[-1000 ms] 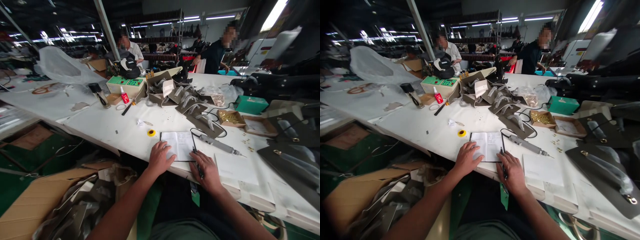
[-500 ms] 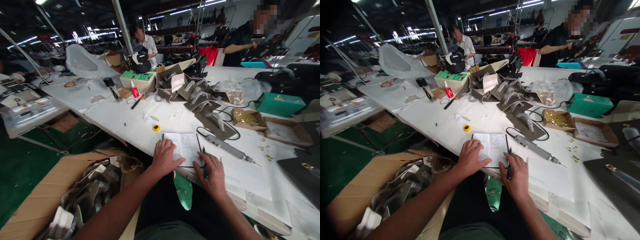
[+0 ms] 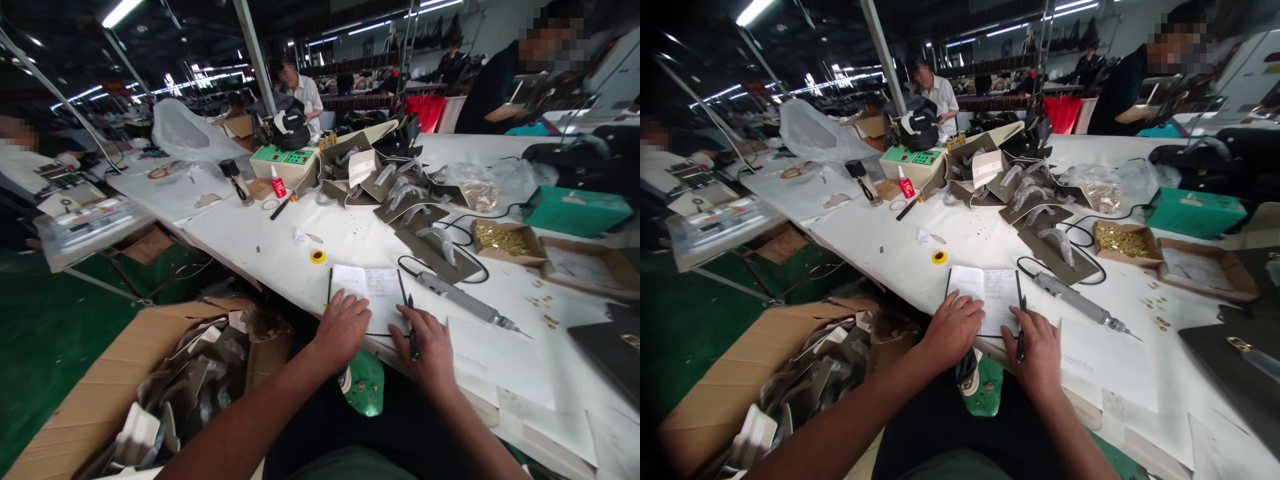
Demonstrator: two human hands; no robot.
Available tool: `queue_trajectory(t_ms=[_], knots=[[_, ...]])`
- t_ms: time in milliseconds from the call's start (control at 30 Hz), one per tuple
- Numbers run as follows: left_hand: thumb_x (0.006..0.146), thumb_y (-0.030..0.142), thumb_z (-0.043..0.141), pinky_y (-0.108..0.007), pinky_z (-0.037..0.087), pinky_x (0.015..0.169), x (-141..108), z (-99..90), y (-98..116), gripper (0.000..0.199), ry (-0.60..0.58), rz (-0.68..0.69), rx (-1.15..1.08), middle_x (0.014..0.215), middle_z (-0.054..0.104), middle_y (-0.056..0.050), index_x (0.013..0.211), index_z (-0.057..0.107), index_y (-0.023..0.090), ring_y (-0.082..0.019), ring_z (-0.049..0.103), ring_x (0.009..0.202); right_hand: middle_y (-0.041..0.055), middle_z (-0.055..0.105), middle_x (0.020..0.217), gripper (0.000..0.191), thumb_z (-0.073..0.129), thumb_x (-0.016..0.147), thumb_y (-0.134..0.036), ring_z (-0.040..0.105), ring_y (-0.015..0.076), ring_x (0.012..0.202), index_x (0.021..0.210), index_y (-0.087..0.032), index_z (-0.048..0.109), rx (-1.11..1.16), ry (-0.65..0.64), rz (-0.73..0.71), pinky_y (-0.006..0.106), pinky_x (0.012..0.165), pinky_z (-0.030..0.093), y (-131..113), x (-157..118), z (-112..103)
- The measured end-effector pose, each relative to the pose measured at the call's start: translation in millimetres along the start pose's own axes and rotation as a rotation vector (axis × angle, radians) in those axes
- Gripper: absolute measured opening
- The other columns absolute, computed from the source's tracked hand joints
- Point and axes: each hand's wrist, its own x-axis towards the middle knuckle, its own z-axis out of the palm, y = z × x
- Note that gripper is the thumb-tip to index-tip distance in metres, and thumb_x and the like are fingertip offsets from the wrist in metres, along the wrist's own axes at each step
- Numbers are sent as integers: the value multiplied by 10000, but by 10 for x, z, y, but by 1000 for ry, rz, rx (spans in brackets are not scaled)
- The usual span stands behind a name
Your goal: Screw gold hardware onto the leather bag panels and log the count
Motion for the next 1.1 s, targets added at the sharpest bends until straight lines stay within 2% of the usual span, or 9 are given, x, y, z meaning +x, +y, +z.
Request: queue_trajectory(t_ms=[100,233,367,567,767,900,1100], knots=[[988,177,528,-476,463,1079,-70,51,17,246,7,32,-42,1399,662,-45,1168,677,252,-278,574,1270,108,699,1140,357,592,1002,-421,645,325,1043,1314,-250,623,15,2,-13,479,901,471,7,-6,8],[1006,301,554,-491,462,1056,-129,137,18,290,45,-6,-103,1422,652,-36,1280,643,267,-287,557,1291,103,698,1129,346,574,1011,-404,650,316,1044,1323,-262,617,43,8,-33,478,893,491,4,-5,4],[975,382,628,-500,448,1059,-152,211,7,324,88,-28,-166,1416,651,-41,1282,652,281,-292,556,1287,104,696,1135,351,588,1005,-409,652,312,1037,1319,-257,624,42,6,-21,481,896,496,-12,-8,-6],[995,389,616,-504,445,1044,-139,212,-13,287,67,-23,-163,1395,662,-19,1259,651,282,-282,553,1270,92,703,1120,327,594,1009,-417,655,297,1027,1290,-258,641,121,14,0,477,908,503,-47,-1,-44],[985,369,626,-489,462,1018,-127,206,24,286,105,-25,-152,1446,631,-17,1261,662,300,-278,559,1254,103,704,1121,319,610,1002,-410,655,300,1029,1274,-250,652,190,46,19,484,914,511,-68,4,-65],[977,336,632,-501,459,998,-96,220,64,271,110,-45,-156,1410,659,-6,1245,663,306,-291,559,1251,105,706,1125,326,611,1003,-404,658,305,1038,1291,-255,648,209,54,34,493,926,518,-65,1,-58],[998,345,575,-532,437,1026,-98,276,84,277,132,-56,-165,1440,646,3,1258,651,285,-322,533,1284,114,703,1190,269,552,1040,-314,651,302,1102,1282,-255,654,276,93,20,512,983,510,-72,-6,-71]])
